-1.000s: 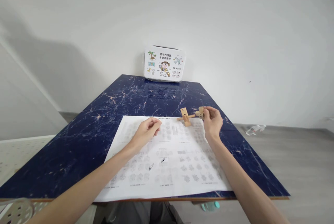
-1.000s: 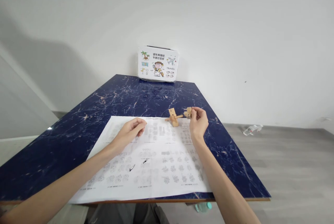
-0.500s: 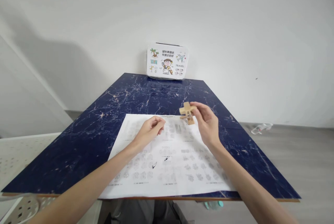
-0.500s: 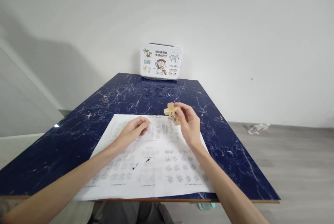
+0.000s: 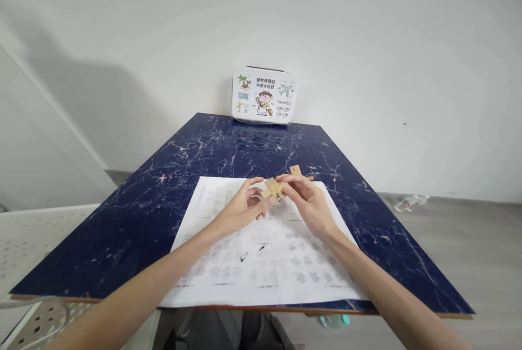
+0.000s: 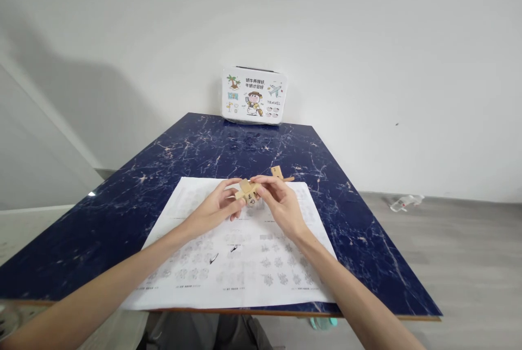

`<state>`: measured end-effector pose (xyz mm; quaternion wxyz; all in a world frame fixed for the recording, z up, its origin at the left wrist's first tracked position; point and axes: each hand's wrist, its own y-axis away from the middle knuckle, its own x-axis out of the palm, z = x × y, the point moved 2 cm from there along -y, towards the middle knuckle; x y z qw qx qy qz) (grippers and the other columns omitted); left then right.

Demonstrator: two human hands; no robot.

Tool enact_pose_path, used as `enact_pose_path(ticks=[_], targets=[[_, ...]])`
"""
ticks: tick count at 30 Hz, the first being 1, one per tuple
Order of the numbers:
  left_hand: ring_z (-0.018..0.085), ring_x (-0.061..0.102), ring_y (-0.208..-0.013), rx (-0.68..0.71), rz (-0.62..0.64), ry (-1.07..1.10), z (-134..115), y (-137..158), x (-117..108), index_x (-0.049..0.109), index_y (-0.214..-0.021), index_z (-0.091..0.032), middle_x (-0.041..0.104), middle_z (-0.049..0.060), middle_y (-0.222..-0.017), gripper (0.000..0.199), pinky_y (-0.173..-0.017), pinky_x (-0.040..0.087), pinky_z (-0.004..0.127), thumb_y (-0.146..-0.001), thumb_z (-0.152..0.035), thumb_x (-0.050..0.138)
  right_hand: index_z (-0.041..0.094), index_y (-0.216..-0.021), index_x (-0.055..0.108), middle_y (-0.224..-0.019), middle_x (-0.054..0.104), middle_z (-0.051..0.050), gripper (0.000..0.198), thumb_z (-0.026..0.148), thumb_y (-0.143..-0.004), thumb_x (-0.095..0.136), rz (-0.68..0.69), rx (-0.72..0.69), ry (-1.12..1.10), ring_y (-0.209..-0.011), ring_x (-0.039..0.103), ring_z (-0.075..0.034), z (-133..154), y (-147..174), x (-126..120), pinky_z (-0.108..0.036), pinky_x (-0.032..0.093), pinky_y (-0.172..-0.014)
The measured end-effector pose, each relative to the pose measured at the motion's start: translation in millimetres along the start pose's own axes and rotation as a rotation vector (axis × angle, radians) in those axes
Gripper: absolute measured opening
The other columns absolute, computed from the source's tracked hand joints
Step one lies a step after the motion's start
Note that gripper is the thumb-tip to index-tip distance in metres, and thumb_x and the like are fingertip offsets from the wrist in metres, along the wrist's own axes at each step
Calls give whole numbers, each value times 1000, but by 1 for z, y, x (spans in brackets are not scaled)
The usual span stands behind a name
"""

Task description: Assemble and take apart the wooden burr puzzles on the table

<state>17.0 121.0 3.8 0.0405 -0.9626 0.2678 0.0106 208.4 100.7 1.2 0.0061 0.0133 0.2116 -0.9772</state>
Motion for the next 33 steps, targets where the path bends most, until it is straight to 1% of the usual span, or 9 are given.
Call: enact_pose_path(ticks=[2,5,10,13,16,18,21,28,33], targets=[[17,66,-81,-10,4,-11,2,0,0,48,-138,-23,66,9,-112,66,-70,52,32,-84,-42,79,28,-108,70,-125,72,-7,19,42,-95,70,32,12,-22,-115,68,-25,1,2,3,-45,57,-99],[21,68,-93,-2,15,-45,2,1,1,61,-126,-22,68,8,-112,54,-81,54,36,-80,-38,83,28,-110,70,-126,72,-7,21,42,-95,71,79,35,-44,-113,69,-25,3,4,8,-45,57,-98],[20,68,-89,8,-55,-45,-3,0,-2,66,-118,-20,72,7,-106,42,-77,52,32,-82,-38,79,28,-120,66,-128,70,-8,31,45,-95,70,35,27,17,-116,67,-24,2,3,7,-42,55,-101],[22,68,-93,34,-67,-40,-8,0,-5,68,-113,-20,73,9,-111,37,-74,50,31,-85,-43,76,26,-116,65,-115,71,-8,30,49,-97,67,16,11,115,-106,68,-24,-1,3,6,-39,56,-92],[25,68,-100,58,-30,-51,-12,0,-6,70,-110,-20,74,9,-110,34,-78,50,33,-87,-46,72,24,-106,65,-97,70,-6,30,52,-100,60,121,25,130,-88,68,-22,-3,5,10,-36,55,-79],[26,69,-102,37,8,-35,-11,1,-5,70,-111,-21,75,9,-110,34,-82,51,34,-88,-46,73,23,-101,64,-90,69,-5,31,53,-101,57,171,19,112,-79,66,-19,-3,7,13,-34,53,-73],[27,69,-107,9,12,-3,-9,2,-4,68,-113,-20,74,11,-117,37,-86,51,35,-87,-46,75,23,-98,63,-85,67,-4,32,54,-101,57,150,12,127,-73,63,-19,-1,7,14,-32,51,-68],[23,72,-99,-8,-49,-29,-7,1,-6,66,-124,-21,75,9,-116,50,-86,54,35,-81,-40,82,23,-98,63,-90,67,-5,30,52,-101,58,94,-21,229,-78,63,-20,0,8,12,-33,51,-70],[23,72,-95,5,-73,-25,-9,-1,-5,67,-119,-20,75,10,-114,50,-85,55,37,-76,-37,86,23,-98,65,-93,69,-6,28,49,-102,57,100,-17,265,-81,64,-21,-3,7,12,-33,50,-72]])
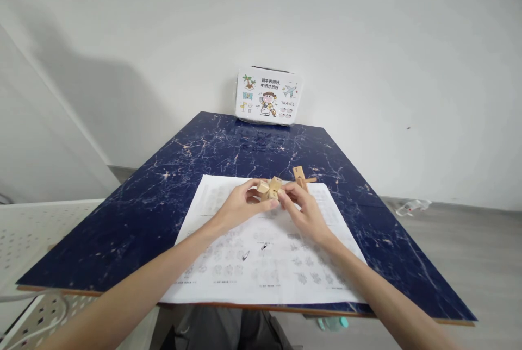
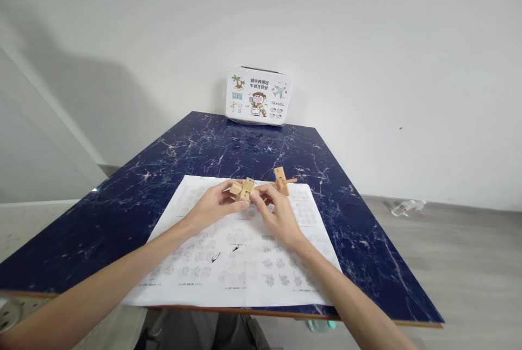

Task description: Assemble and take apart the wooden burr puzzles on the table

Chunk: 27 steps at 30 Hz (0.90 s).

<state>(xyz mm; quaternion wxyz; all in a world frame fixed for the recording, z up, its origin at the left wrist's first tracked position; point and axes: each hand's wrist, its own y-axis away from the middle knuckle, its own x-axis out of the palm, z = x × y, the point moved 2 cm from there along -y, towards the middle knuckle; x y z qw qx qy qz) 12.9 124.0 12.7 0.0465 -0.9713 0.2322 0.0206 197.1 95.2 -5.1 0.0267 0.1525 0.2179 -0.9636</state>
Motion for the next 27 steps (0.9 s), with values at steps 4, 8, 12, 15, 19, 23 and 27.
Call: enact_pose_path(ticks=[4,8,12,15,19,23,27], targets=[[23,72,-97,63,-88,-50,1,1,1,62,-114,-20,73,10,-117,51,-86,56,38,-72,-34,89,23,-106,63,-98,69,-6,34,56,-99,58,23,84,-82,-80,65,-20,-7,-2,1,-32,51,-68],[23,70,-100,201,-212,-214,3,4,-1,57,-114,-22,73,8,-117,55,-90,53,39,-72,-33,90,23,-99,59,-80,65,-1,44,67,-97,54,75,201,-173,-65,59,-18,-9,-3,1,-30,48,-59],[23,69,-100,240,-159,-263,4,6,0,53,-122,-24,72,5,-111,55,-89,52,38,-76,-25,85,22,-88,63,-76,64,-1,47,66,-98,54,302,189,-155,-63,56,-16,-1,0,5,-30,46,-61],[24,68,-107,275,-77,-259,4,6,2,51,-129,-26,69,7,-121,58,-96,51,40,-79,-23,81,21,-89,64,-76,64,-1,42,62,-98,58,278,170,-124,-65,57,-16,1,1,5,-30,45,-61],[27,62,-125,262,29,-118,4,4,1,48,-138,-26,61,12,-139,64,-107,47,45,-83,-27,79,22,-88,62,-71,62,-1,43,60,-103,49,185,155,-88,-63,56,-17,-2,0,1,-32,45,-62],[29,63,-125,128,57,-6,5,3,-2,55,-136,-24,63,14,-140,53,-104,51,44,-89,-37,76,22,-89,61,-77,65,-3,39,56,-104,49,261,99,-81,-66,58,-18,-1,1,2,-32,46,-63],[28,65,-124,143,36,-99,1,5,-1,62,-129,-24,69,10,-133,48,-106,50,43,-86,-37,79,22,-87,61,-78,67,-4,36,50,-105,48,257,35,13,-70,61,-20,1,4,4,-33,46,-67]])
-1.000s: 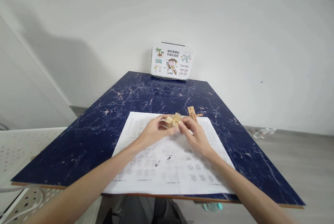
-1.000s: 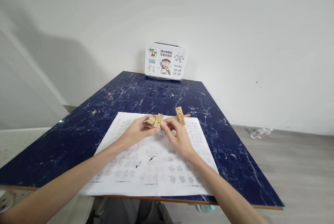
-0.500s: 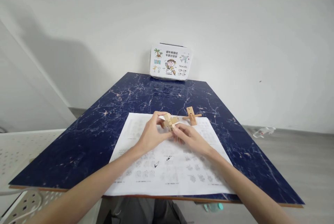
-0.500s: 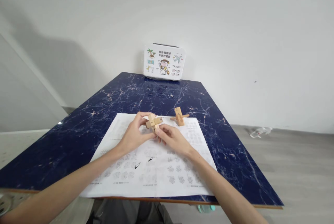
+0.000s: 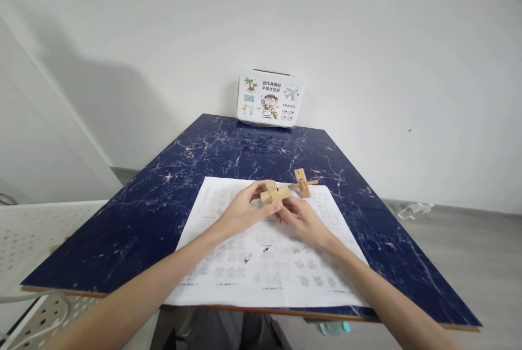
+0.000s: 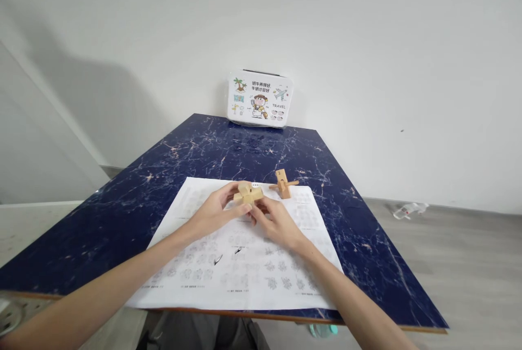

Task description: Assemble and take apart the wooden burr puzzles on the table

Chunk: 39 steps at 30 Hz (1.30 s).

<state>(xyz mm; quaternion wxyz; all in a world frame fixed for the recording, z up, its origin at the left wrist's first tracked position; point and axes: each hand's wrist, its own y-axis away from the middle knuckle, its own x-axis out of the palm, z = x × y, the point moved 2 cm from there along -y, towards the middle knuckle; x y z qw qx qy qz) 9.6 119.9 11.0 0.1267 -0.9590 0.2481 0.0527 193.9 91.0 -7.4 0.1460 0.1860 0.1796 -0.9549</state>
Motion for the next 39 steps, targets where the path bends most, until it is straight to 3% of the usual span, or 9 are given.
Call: enact_pose_path(ticks=[4,7,13,16,20,22,27,34,39], targets=[[28,65,-123,61,-91,-138,-2,2,2,63,-130,-25,71,7,-131,53,-107,50,43,-81,-34,82,20,-85,61,-76,67,-4,30,41,-103,51,-98,-55,196,-66,58,-19,-3,2,1,-32,43,-64],[27,66,-122,75,-108,-170,-2,4,2,63,-129,-25,72,7,-130,54,-108,50,44,-80,-35,83,19,-87,61,-76,66,-4,28,41,-103,52,-104,-55,188,-67,57,-19,-3,2,0,-31,42,-64],[29,67,-120,16,-59,-124,-10,5,1,66,-125,-22,74,9,-127,53,-106,51,45,-76,-30,83,21,-88,61,-66,51,2,39,52,-106,47,162,20,-60,-59,45,-14,5,3,-4,-28,35,-56],[30,68,-119,31,-22,-93,-13,5,-1,67,-124,-21,74,9,-125,50,-105,51,45,-77,-29,82,21,-95,63,-71,53,1,36,53,-105,51,206,10,-190,-60,45,-13,5,3,-5,-28,37,-58],[30,68,-118,89,86,21,-10,5,-2,68,-127,-21,75,9,-124,49,-102,52,43,-80,-29,80,21,-101,66,-78,58,-2,38,56,-104,52,407,35,-497,-66,52,-15,3,2,-4,-29,43,-60],[30,68,-118,110,136,48,-9,5,-2,68,-128,-22,74,9,-123,52,-102,52,43,-79,-30,82,20,-97,67,-77,59,-2,38,56,-102,56,441,44,-550,-66,52,-15,2,2,-5,-29,43,-60],[29,68,-118,132,105,-69,-13,6,-2,68,-125,-23,74,8,-125,51,-105,50,44,-78,-32,85,20,-78,66,-70,56,0,41,57,-95,67,280,58,-384,-66,49,-15,-3,1,-10,-30,42,-65],[30,68,-119,174,-41,-224,-14,8,0,65,-127,-26,73,7,-128,60,-105,52,49,-72,-35,89,22,-97,73,-84,64,-3,31,51,-87,77,-37,98,-351,-72,56,-17,-14,-2,-4,-31,47,-66],[29,67,-122,248,-39,-240,-13,8,1,62,-131,-28,71,6,-131,62,-108,51,48,-75,-35,89,22,-99,73,-81,65,-2,29,46,-84,79,-83,122,-343,-67,56,-16,-14,-5,-4,-30,48,-62]])
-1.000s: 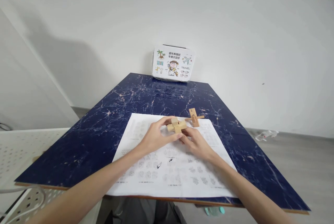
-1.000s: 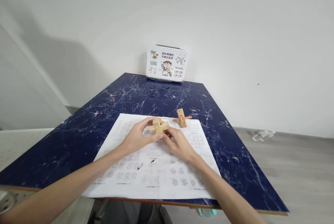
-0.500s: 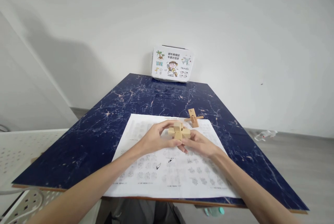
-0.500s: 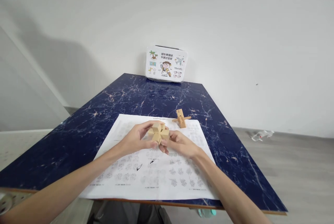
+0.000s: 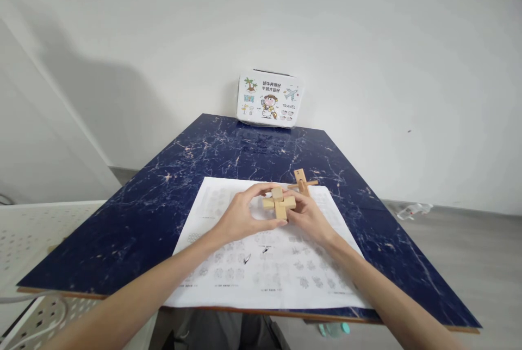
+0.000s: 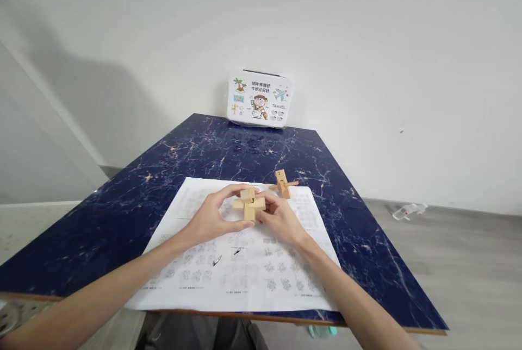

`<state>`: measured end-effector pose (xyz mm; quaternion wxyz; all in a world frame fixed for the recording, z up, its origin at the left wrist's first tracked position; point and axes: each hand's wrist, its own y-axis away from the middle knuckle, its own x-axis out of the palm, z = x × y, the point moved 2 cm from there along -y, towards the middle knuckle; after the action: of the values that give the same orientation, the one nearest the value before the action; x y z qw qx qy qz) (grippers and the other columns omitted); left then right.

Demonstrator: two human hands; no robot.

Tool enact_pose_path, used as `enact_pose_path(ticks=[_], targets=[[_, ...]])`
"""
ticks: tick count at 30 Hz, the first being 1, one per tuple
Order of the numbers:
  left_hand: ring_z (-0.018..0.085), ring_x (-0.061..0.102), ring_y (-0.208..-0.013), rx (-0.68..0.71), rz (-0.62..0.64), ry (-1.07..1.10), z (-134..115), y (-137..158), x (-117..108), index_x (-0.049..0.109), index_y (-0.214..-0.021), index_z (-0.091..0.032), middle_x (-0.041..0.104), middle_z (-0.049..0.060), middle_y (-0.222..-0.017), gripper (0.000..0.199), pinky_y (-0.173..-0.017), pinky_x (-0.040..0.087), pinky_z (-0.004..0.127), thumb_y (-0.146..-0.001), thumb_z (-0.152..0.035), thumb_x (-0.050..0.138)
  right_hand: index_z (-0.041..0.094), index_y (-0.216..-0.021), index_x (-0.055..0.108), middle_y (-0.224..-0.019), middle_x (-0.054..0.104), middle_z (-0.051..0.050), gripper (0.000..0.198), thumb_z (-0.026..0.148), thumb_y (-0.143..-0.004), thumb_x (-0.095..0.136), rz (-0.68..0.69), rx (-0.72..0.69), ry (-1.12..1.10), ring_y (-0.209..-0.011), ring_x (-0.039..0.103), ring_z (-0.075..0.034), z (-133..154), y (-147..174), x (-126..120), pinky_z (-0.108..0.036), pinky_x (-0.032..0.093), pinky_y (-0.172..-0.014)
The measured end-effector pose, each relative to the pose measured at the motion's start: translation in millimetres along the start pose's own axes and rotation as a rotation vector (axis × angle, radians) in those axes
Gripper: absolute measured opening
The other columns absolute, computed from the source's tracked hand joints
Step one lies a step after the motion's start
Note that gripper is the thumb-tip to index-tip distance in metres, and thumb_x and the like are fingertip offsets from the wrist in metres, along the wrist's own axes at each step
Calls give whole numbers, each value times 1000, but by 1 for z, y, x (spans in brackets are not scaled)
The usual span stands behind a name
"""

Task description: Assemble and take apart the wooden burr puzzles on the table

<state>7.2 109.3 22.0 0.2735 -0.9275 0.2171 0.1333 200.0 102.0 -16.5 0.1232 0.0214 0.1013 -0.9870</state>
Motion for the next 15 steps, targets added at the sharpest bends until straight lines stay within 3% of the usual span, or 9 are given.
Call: enact_pose_path(ticks=[9,15], targets=[[28,67,-120,-12,-15,10,-1,0,0,62,-131,-26,72,6,-129,61,-106,52,46,-75,-34,87,22,-95,68,-89,70,-3,23,38,-84,80,-54,-70,-34,-79,64,-19,-2,3,4,-31,52,-70],[28,68,-116,-60,-35,0,-5,-1,-1,65,-127,-25,73,6,-125,58,-104,52,47,-75,-33,87,22,-97,68,-94,71,-6,26,44,-86,77,-94,-59,-13,-83,66,-22,-3,3,4,-34,54,-74]])
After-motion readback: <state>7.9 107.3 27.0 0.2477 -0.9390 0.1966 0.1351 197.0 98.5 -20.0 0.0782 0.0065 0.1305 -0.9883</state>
